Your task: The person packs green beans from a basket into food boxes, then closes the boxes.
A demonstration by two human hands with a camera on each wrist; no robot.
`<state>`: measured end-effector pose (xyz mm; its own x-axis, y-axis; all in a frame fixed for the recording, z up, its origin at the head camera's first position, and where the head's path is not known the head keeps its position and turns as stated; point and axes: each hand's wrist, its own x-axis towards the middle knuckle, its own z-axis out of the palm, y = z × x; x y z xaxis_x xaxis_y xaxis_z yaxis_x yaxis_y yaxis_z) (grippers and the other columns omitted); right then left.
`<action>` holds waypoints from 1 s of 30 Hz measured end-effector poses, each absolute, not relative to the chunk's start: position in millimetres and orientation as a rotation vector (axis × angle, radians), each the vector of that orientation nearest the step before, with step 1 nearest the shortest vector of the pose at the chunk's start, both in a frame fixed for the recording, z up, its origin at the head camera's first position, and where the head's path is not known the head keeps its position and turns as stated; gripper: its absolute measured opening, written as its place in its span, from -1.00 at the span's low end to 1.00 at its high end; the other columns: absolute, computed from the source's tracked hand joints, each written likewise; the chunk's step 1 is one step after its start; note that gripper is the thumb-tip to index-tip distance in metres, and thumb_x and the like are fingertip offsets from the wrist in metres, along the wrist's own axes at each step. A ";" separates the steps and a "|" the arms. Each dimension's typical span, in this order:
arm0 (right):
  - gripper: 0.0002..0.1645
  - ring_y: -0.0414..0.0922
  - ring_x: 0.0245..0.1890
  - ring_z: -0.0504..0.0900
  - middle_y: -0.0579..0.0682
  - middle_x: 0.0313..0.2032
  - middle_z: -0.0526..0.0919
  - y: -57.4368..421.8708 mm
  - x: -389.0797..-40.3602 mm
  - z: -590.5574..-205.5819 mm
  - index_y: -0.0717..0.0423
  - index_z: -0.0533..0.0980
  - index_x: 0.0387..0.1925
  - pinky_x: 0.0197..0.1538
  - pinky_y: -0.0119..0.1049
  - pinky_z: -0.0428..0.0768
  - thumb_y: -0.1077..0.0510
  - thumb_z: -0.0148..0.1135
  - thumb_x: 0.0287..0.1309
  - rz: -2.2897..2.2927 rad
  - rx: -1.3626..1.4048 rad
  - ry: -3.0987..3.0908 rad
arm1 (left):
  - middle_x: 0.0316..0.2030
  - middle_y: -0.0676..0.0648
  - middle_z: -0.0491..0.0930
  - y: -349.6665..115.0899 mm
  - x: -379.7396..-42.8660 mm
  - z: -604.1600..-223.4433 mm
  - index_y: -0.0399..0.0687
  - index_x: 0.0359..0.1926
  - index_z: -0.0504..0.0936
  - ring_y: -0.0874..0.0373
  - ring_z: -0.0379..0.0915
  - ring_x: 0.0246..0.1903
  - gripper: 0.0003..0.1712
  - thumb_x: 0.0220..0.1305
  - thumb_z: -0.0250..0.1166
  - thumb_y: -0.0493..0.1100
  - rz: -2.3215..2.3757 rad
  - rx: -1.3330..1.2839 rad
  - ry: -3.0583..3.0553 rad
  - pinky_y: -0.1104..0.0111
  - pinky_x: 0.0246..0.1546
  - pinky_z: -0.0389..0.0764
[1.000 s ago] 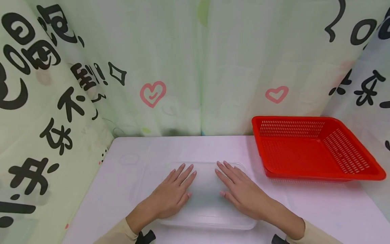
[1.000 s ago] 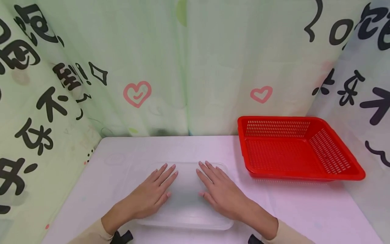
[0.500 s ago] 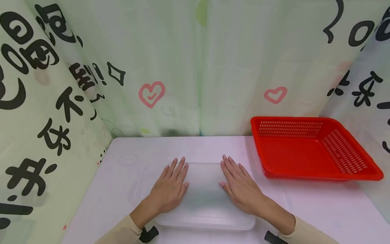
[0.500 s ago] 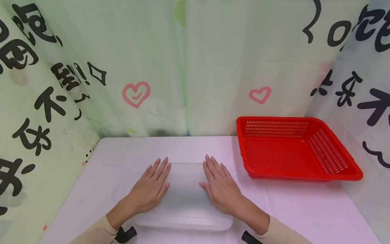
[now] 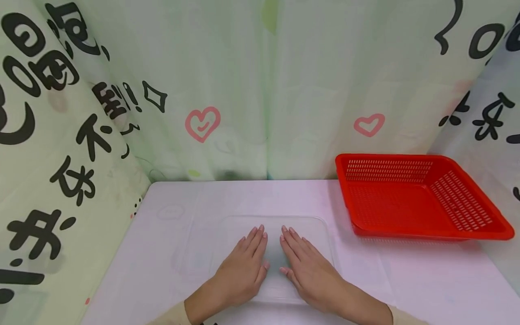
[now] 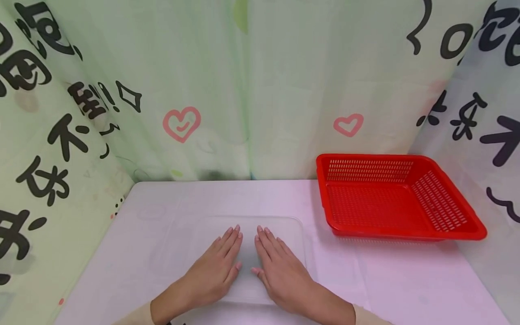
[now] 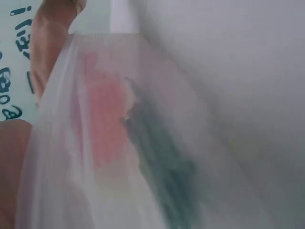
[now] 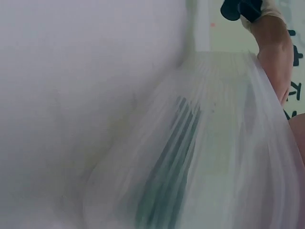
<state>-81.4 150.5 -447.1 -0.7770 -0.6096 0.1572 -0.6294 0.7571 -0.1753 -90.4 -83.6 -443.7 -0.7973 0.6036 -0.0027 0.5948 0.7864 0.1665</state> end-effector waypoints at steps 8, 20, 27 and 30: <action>-0.17 0.07 0.59 0.00 0.14 0.58 0.02 146.0 -75.9 -452.0 0.29 0.15 0.52 0.52 0.04 0.18 -0.14 0.04 0.48 0.292 0.997 -2.870 | 0.60 -0.23 -0.15 -81.0 -83.8 -449.3 -0.31 0.57 0.02 -0.07 -0.26 0.59 -0.27 0.62 -0.24 0.07 0.194 0.981 2.956 0.02 0.53 0.09; -0.19 0.09 0.57 0.05 0.16 0.57 0.07 143.9 -76.4 -453.8 0.31 0.19 0.50 0.51 0.04 0.21 -0.12 0.06 0.47 0.291 0.996 -2.837 | 0.60 -0.23 -0.14 -81.9 -82.4 -452.8 -0.30 0.57 0.01 -0.07 -0.27 0.59 -0.26 0.61 -0.22 0.08 0.176 0.975 2.991 0.03 0.54 0.07; -0.19 0.09 0.56 0.09 0.16 0.56 0.11 143.5 -76.4 -454.7 0.32 0.23 0.48 0.49 0.04 0.25 -0.11 0.11 0.44 0.273 0.992 -2.805 | 0.60 -0.21 -0.16 -83.1 -81.4 -453.5 -0.30 0.58 0.00 -0.06 -0.29 0.59 -0.27 0.62 -0.24 0.08 0.214 0.974 2.992 0.01 0.53 0.08; -0.17 0.07 0.57 0.06 0.13 0.57 0.09 144.6 -78.5 -453.9 0.29 0.19 0.51 0.51 0.03 0.22 -0.15 0.08 0.46 0.293 0.990 -2.836 | 0.61 -0.20 -0.18 -83.6 -83.0 -453.2 -0.29 0.58 0.00 -0.06 -0.30 0.60 -0.27 0.62 -0.24 0.08 0.236 0.961 2.975 0.00 0.53 0.07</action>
